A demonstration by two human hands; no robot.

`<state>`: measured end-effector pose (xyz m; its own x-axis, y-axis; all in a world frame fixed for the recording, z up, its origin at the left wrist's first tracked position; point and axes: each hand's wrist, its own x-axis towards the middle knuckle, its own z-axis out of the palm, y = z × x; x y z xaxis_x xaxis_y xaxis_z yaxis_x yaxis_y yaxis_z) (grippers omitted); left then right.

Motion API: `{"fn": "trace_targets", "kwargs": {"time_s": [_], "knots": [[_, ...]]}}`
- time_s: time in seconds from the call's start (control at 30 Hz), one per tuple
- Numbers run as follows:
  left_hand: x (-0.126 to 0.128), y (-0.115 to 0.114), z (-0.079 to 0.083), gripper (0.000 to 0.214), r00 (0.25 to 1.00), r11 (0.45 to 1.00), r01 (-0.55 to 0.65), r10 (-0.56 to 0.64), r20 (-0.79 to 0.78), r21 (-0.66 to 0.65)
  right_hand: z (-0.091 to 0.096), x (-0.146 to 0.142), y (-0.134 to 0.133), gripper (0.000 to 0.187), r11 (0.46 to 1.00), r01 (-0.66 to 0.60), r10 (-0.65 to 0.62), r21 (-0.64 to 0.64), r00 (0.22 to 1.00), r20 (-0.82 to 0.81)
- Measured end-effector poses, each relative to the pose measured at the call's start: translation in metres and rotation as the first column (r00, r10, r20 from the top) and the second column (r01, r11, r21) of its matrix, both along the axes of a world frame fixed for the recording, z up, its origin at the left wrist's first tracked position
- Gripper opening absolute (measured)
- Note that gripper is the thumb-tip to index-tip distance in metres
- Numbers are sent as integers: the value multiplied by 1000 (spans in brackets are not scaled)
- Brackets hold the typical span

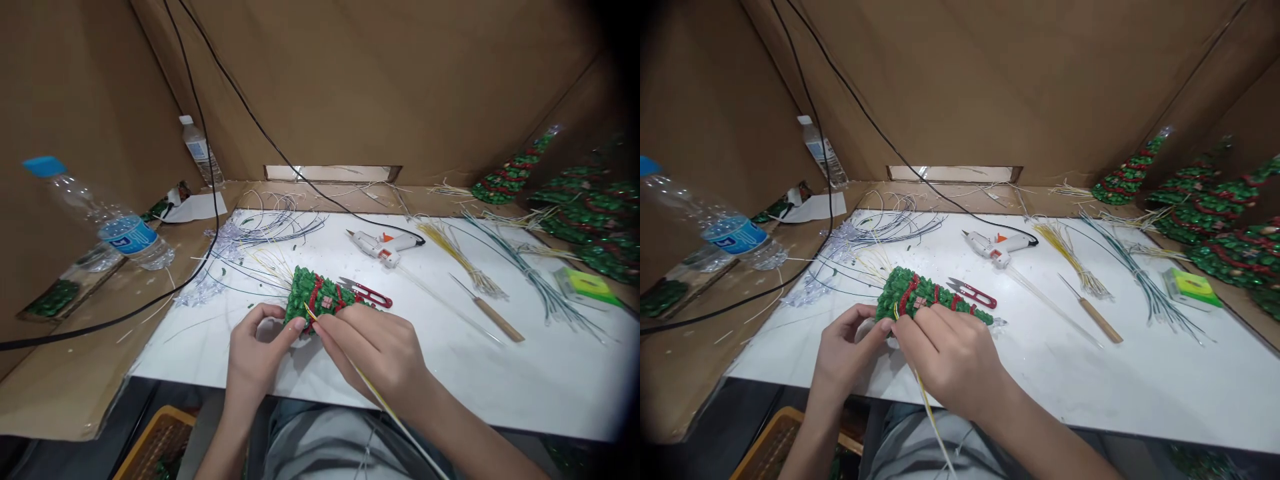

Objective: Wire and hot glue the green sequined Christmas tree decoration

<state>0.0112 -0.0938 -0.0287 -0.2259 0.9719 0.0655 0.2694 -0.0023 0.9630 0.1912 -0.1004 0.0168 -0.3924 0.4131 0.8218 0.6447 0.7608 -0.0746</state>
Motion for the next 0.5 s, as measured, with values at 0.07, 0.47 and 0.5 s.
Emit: {"fn": "trace_targets", "kwargs": {"time_s": [0.07, 0.47, 0.5], "knots": [[2, -2, 4, 30, 999, 1000, -10, 11, -51, 21, 3, -3, 1, 12, 1000, 3, -3, 8, 1000, 18], [9, 1, -3, 44, 972, 963, 58, -114, 203, 265, 13, -5, 7, 18, 999, 48, -48, -8, 999, 24], [9, 1, -3, 46, 962, 962, 77, -141, 234, 261, 14, -6, 6, 19, 999, 50, -49, -15, 998, 33]]}}
